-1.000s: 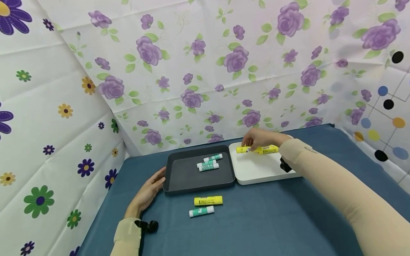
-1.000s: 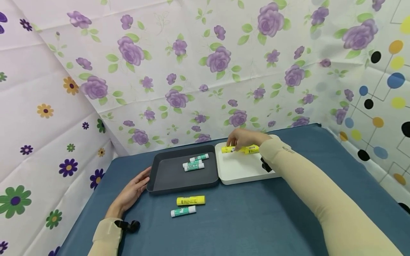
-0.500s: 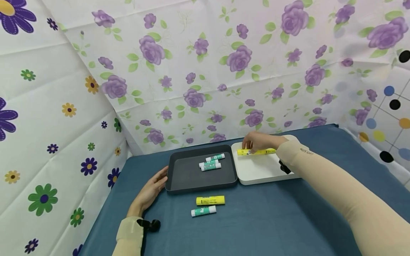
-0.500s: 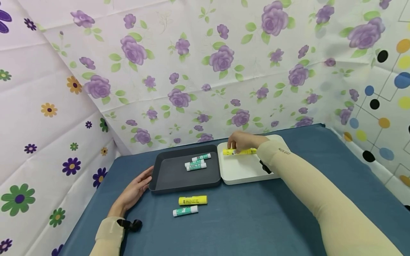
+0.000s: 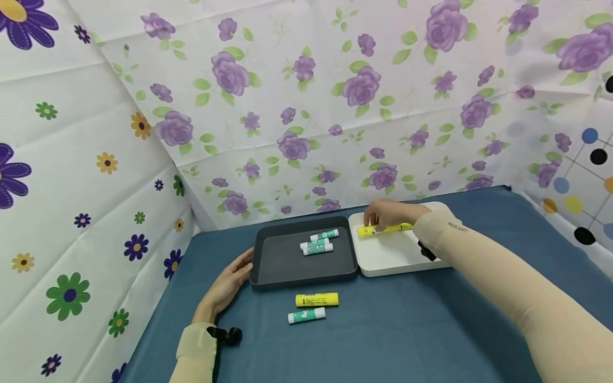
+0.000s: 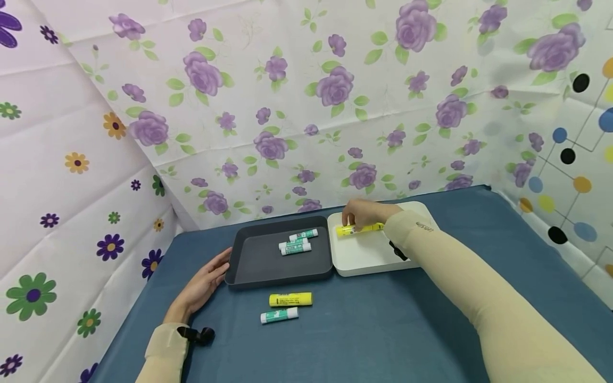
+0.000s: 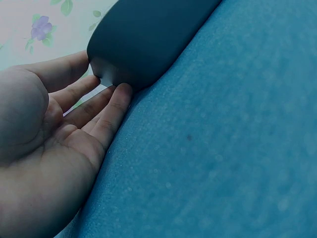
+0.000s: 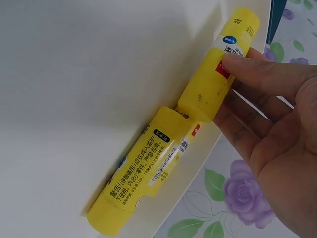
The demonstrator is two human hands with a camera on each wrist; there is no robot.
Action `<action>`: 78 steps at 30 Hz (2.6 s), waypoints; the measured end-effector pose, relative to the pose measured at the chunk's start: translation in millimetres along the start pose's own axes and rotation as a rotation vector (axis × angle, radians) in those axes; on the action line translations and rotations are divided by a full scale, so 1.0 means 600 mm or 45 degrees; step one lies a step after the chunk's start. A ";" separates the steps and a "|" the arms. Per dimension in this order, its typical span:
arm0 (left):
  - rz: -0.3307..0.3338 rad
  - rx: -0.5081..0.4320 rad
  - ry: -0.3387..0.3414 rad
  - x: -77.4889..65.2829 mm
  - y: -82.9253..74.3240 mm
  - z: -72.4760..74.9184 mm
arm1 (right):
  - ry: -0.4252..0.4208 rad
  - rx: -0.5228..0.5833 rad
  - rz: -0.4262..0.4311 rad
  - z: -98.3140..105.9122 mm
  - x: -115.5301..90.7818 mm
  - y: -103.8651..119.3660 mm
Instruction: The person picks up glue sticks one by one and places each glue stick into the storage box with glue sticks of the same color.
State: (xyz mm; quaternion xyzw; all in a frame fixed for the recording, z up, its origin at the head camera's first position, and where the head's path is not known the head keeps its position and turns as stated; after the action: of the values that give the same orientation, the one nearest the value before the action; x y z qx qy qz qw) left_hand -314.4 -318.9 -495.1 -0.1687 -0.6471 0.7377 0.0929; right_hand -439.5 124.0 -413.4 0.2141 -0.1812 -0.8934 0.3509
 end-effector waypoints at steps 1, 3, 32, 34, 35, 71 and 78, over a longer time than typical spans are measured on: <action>0.001 0.001 0.001 0.001 0.000 0.000 | 0.007 -0.002 -0.001 -0.001 0.000 0.000; 0.002 0.002 0.002 0.002 0.000 0.000 | 0.018 -0.002 -0.001 -0.004 0.000 -0.002; -0.005 -0.007 0.006 0.004 0.001 0.003 | -0.030 -0.138 -0.015 -0.011 0.006 -0.006; -0.006 -0.007 0.003 0.004 0.001 0.002 | -0.040 -0.139 -0.016 -0.005 0.002 -0.004; -0.006 -0.005 0.003 0.004 0.000 0.002 | -0.044 -0.134 -0.023 -0.002 -0.001 -0.003; -0.006 0.013 0.003 0.000 -0.001 0.001 | -0.111 0.482 0.268 0.033 -0.116 0.049; 0.002 0.001 0.010 0.000 -0.002 -0.001 | -0.182 0.390 0.283 0.010 -0.139 0.072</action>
State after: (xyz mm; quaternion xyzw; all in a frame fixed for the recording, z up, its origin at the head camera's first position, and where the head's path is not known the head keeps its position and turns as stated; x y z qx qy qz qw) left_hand -314.2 -318.1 -494.1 -0.1720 -0.6463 0.7373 0.0951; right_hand -363.8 153.9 -366.4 0.1798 -0.3620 -0.8241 0.3970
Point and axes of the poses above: each hand's wrist, its own x-axis towards the middle knuckle, its own z-axis out of the back of the hand, y = z × x, the point moved 4 cm from there along x, towards the middle knuckle, and after that the axes turned 5 degrees about y, right-handed, at the moved point
